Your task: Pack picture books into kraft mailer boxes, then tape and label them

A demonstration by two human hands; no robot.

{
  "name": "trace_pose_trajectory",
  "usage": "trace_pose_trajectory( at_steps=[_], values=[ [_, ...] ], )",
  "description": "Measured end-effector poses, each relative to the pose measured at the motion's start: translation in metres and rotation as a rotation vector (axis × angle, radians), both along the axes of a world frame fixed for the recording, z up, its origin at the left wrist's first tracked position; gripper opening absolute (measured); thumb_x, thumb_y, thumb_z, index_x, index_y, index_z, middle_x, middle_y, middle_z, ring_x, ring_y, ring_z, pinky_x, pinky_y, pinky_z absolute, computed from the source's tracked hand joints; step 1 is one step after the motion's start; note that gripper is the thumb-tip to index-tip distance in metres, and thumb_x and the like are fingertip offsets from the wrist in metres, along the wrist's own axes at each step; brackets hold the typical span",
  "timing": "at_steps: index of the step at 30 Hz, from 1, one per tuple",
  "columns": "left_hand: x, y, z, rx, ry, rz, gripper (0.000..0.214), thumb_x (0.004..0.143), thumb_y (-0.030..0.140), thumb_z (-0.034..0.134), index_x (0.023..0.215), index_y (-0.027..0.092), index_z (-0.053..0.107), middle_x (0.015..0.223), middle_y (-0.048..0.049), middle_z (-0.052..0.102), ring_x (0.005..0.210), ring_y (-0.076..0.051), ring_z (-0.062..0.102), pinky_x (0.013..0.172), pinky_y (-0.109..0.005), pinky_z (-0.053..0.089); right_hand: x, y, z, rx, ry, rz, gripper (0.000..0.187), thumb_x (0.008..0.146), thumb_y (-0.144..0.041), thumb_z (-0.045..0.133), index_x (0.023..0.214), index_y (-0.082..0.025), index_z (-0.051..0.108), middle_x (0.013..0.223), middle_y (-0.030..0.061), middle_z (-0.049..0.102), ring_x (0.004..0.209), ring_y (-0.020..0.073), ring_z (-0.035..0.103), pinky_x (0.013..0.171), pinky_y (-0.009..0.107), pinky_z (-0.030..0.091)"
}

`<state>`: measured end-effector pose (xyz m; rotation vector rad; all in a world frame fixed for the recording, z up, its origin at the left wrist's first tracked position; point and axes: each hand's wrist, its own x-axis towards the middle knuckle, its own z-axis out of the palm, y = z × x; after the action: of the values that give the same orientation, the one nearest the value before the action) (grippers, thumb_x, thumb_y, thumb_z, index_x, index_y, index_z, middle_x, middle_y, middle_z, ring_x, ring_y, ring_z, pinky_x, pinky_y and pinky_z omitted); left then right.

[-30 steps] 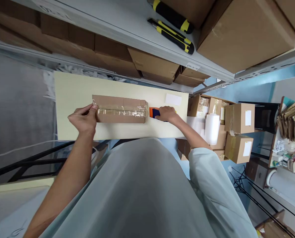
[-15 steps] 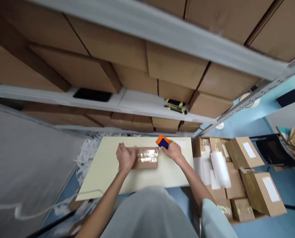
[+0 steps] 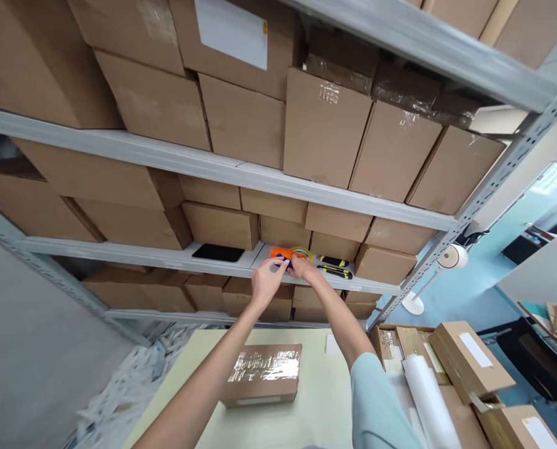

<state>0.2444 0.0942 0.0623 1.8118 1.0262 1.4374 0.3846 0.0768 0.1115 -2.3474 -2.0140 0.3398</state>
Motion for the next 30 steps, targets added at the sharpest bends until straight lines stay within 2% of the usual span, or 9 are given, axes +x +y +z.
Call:
trace_pose_trajectory(
  at_steps=[6,10,14,16,18,20,23,26,30],
  values=[
    [-0.013,-0.008,0.0,0.016,-0.021,0.017,0.019,0.095,0.041,0.067,0.085,0.026,0.075,0.109,-0.0096,0.084,0.109,-0.031,0.08,0.102,-0.044,0.06,-0.005,0.021,-0.006,-0.011,-0.026,-0.053,0.026,0.099,-0.023,0.07,0.125,-0.021,0.069,0.125,0.0113,0.082,0.116,0.0262,0.074,0.101,0.034,0.054],
    [-0.027,-0.02,-0.008,-0.024,-0.013,0.017,0.015,0.093,0.035,0.066,0.086,0.026,0.076,0.109,-0.009,0.084,0.11,-0.03,0.079,0.106,-0.045,0.059,-0.001,0.015,-0.02,0.038,-0.041,-0.071,0.042,0.102,-0.024,0.063,0.143,-0.013,0.062,0.15,0.0205,0.069,0.138,0.0313,0.063,0.12,0.042,0.045],
    [-0.049,-0.039,-0.03,-0.146,-0.022,0.01,0.013,0.09,0.03,0.066,0.084,0.025,0.076,0.109,-0.0077,0.084,0.109,-0.028,0.079,0.107,-0.043,0.06,-0.005,-0.022,-0.054,0.296,0.029,-0.142,0.053,0.109,-0.028,0.047,0.158,-0.006,0.05,0.162,0.0256,0.055,0.149,0.0344,0.05,0.128,0.045,0.036],
    [-0.064,-0.057,-0.045,-0.212,-0.052,-0.007,0.013,0.09,0.029,0.065,0.084,0.025,0.076,0.109,-0.0079,0.083,0.108,-0.027,0.079,0.107,-0.043,0.06,-0.012,-0.058,-0.08,0.421,0.119,-0.179,0.052,0.11,-0.03,0.044,0.157,-0.009,0.051,0.159,0.0245,0.058,0.148,0.0339,0.051,0.128,0.045,0.038],
    [-0.079,-0.079,-0.061,-0.268,-0.095,-0.037,0.013,0.09,0.03,0.066,0.086,0.023,0.077,0.109,-0.0087,0.082,0.11,-0.026,0.078,0.106,-0.042,0.061,-0.02,-0.101,-0.11,0.448,0.206,-0.184,0.05,0.111,-0.032,0.041,0.156,-0.013,0.053,0.157,0.0228,0.059,0.149,0.033,0.051,0.128,0.046,0.04],
    [-0.093,-0.102,-0.076,-0.324,-0.108,-0.065,0.014,0.091,0.031,0.066,0.089,0.022,0.077,0.111,-0.0094,0.081,0.112,-0.026,0.077,0.106,-0.042,0.062,-0.029,-0.146,-0.141,0.414,0.283,-0.2,0.048,0.112,-0.035,0.041,0.154,-0.016,0.056,0.155,0.0216,0.06,0.15,0.0327,0.052,0.128,0.047,0.041],
    [-0.112,-0.127,-0.104,-0.406,-0.03,-0.099,0.016,0.095,0.03,0.063,0.094,0.022,0.077,0.114,-0.0096,0.081,0.116,-0.025,0.076,0.109,-0.042,0.061,-0.042,-0.202,-0.184,0.307,0.379,-0.332,0.048,0.112,-0.033,0.04,0.154,-0.016,0.057,0.154,0.0215,0.062,0.15,0.0323,0.054,0.128,0.049,0.043],
    [-0.129,-0.138,-0.149,-0.485,0.073,-0.087,0.021,0.095,0.027,0.058,0.103,0.021,0.077,0.122,-0.011,0.081,0.124,-0.025,0.075,0.115,-0.042,0.058,-0.056,-0.239,-0.221,0.16,0.411,-0.473,0.054,0.113,-0.032,0.039,0.163,-0.013,0.049,0.162,0.0238,0.058,0.154,0.0324,0.053,0.129,0.05,0.044],
    [-0.146,-0.143,-0.221,-0.697,0.361,0.066,0.042,0.091,0.03,0.068,0.132,0.018,0.072,0.142,-0.0192,0.074,0.137,-0.036,0.069,0.121,-0.052,0.052,-0.079,-0.256,-0.253,-0.006,0.427,-0.476,0.067,0.117,-0.042,0.032,0.176,-0.01,0.03,0.176,0.0231,0.045,0.166,0.0295,0.042,0.131,0.046,0.043]
  ],
)
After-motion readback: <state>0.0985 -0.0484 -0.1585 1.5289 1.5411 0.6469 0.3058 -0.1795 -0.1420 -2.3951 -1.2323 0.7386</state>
